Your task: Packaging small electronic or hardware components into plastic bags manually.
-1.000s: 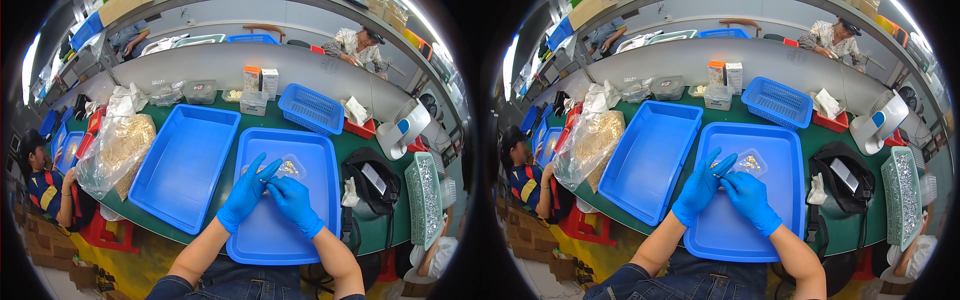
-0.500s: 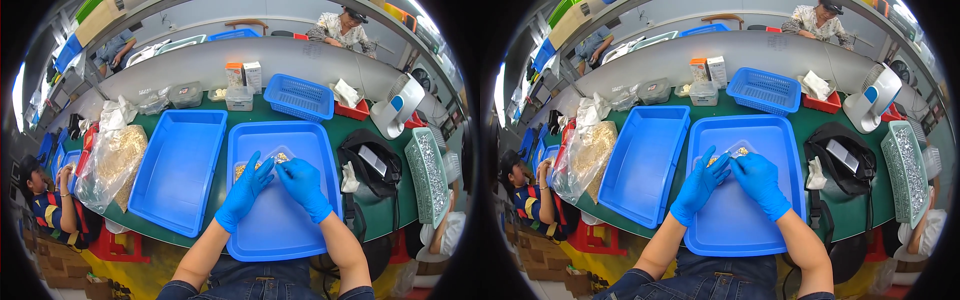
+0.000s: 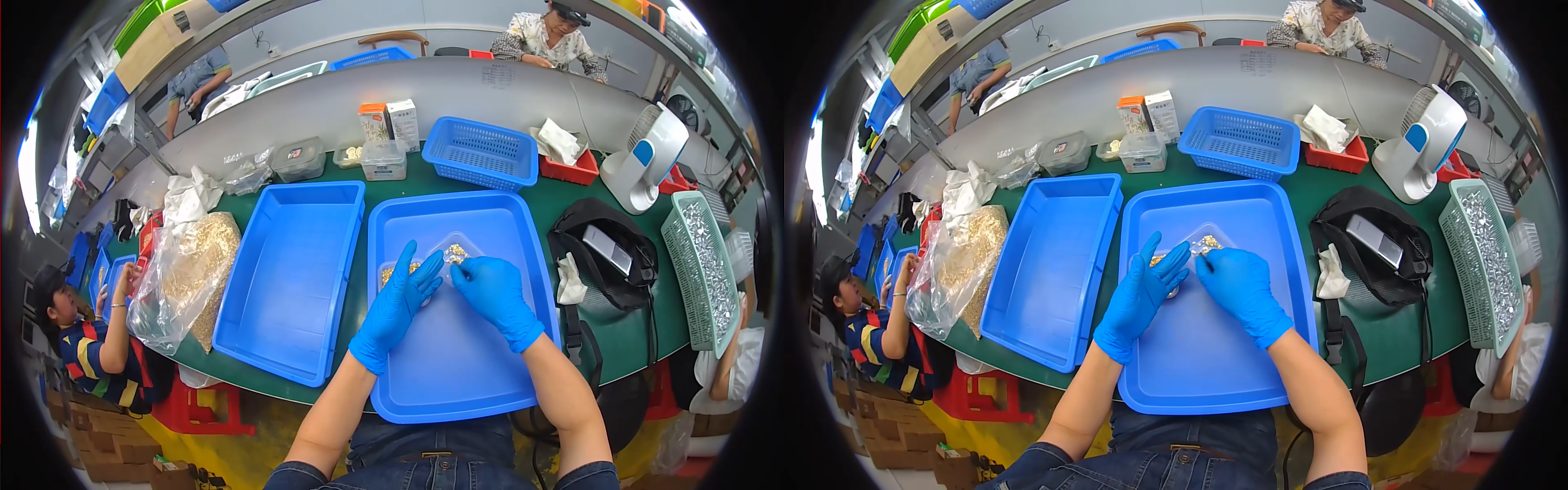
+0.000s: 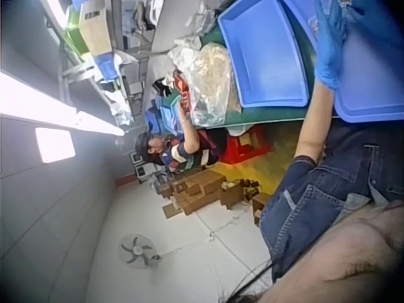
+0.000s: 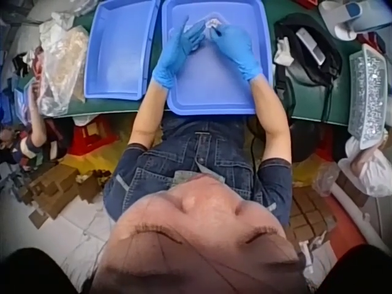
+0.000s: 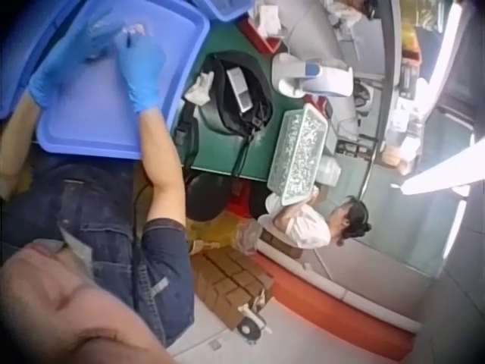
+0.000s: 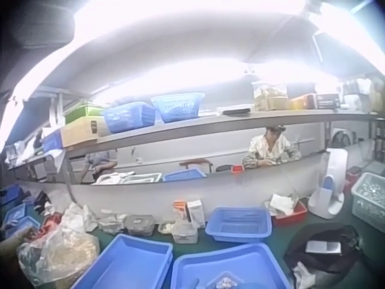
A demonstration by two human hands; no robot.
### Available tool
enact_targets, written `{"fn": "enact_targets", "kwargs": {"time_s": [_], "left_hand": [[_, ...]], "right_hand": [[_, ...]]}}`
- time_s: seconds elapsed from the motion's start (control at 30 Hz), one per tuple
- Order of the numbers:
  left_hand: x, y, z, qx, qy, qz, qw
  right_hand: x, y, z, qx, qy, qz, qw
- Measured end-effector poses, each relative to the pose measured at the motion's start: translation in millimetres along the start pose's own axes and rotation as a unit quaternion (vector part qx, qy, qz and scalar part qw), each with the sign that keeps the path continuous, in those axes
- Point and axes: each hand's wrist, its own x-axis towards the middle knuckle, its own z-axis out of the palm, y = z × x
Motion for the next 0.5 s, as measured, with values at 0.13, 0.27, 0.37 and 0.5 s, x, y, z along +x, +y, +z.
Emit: {"fn": "enact_targets", "kwargs": {"time_s": [0.13, 0.27, 0.37, 0.5], "left_hand": [[-1.1, 2.8, -0.7, 0.030, 0.018, 0.025, 0.999], [0.2, 3.4, -19.7, 0.254, 0.088, 0.104, 0.958], [0.8, 1.9, -36.8, 0.584, 0.153, 0.125, 0.788], [-0.9, -4.3, -31.1, 0.751, 0.155, 0.202, 0.609]], "right_hand": [[4.5, 10.0, -4.9, -0.037, -0.036, 0.045, 0.998], [4.8, 6.9, -9.8, -0.008, -0.020, 0.028, 0.999], [5.0, 5.1, -12.3, 0.024, -0.005, 0.023, 0.999], [2.4, -5.6, -6.9, 0.040, 0.003, -0.005, 0.999]]}}
